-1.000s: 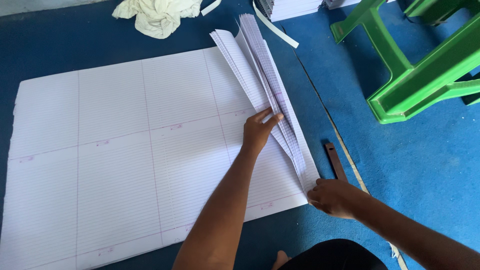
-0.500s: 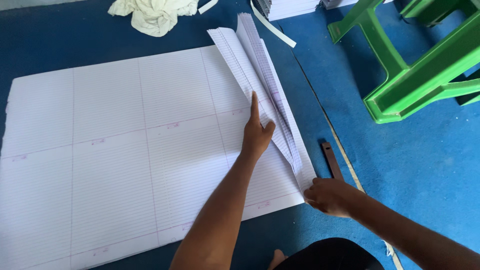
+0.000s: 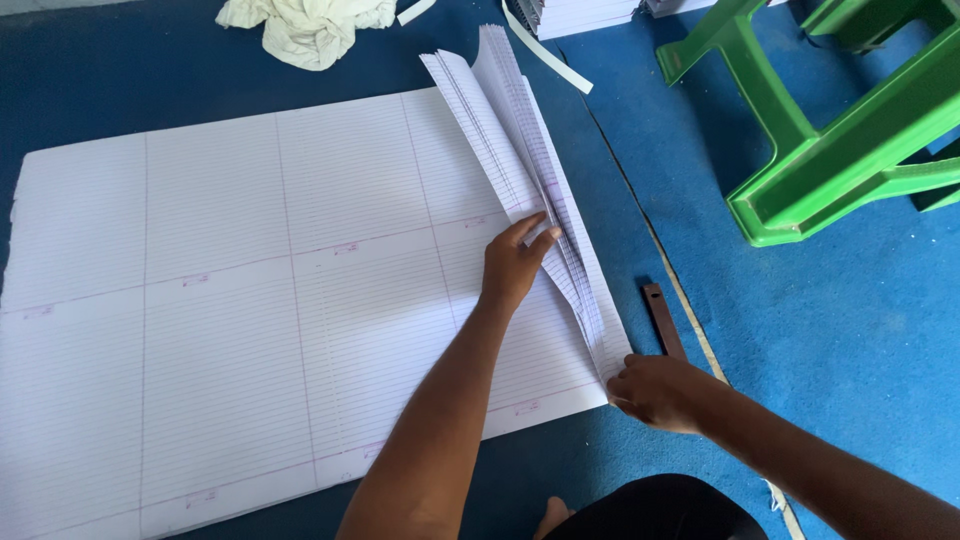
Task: The person folds large sheets of lined paper in half and then in half again, using a small wooden block to press and sharpen the creases. The folded sheets are stacked to the left side of the workspace.
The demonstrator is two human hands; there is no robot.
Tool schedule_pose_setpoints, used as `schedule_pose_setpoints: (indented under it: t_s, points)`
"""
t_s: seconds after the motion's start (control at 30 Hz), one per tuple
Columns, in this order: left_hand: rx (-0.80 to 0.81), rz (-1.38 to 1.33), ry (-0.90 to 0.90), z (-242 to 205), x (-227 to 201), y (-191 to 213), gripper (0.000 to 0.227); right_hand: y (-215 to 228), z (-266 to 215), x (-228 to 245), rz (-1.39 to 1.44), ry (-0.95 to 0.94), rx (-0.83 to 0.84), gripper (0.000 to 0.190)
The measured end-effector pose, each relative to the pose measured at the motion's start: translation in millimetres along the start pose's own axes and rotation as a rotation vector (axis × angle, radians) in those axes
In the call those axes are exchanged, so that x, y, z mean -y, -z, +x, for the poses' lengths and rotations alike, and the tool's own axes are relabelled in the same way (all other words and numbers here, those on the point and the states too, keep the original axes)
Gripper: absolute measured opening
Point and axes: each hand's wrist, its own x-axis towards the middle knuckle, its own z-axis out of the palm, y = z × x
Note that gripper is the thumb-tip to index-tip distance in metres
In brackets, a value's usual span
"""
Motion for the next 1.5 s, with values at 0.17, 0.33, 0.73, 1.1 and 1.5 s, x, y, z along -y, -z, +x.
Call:
schedule_pose_setpoints:
  t_s: [0.17, 0.33, 0.73, 1.1, 1.5]
  points:
    - [-0.014, 0.007, 0.091, -1, -1, 1, 0.039, 0, 1, 0, -0.044, 0.022, 0.014, 0.031]
    - [-0.055, 0.089, 0.041, 2, 7, 2, 0.022, 10, -3, 8, -0.039, -0.035, 0.055, 0.029]
    - [-0.034, 0.026, 0.116, 4, 13, 5, 0.019, 66, -5, 22, -0.022, -0.378, 0.178, 0.06]
    - [-0.053, -0.126, 0.059, 6, 26, 4, 0.016, 87, 81, 13, 0.673, -0.442, -0.458, 0.092]
    - [0.01, -0.192, 0.043, 4, 10, 5, 0.08, 86, 79, 23, 0.842, -0.541, -0.568, 0.069]
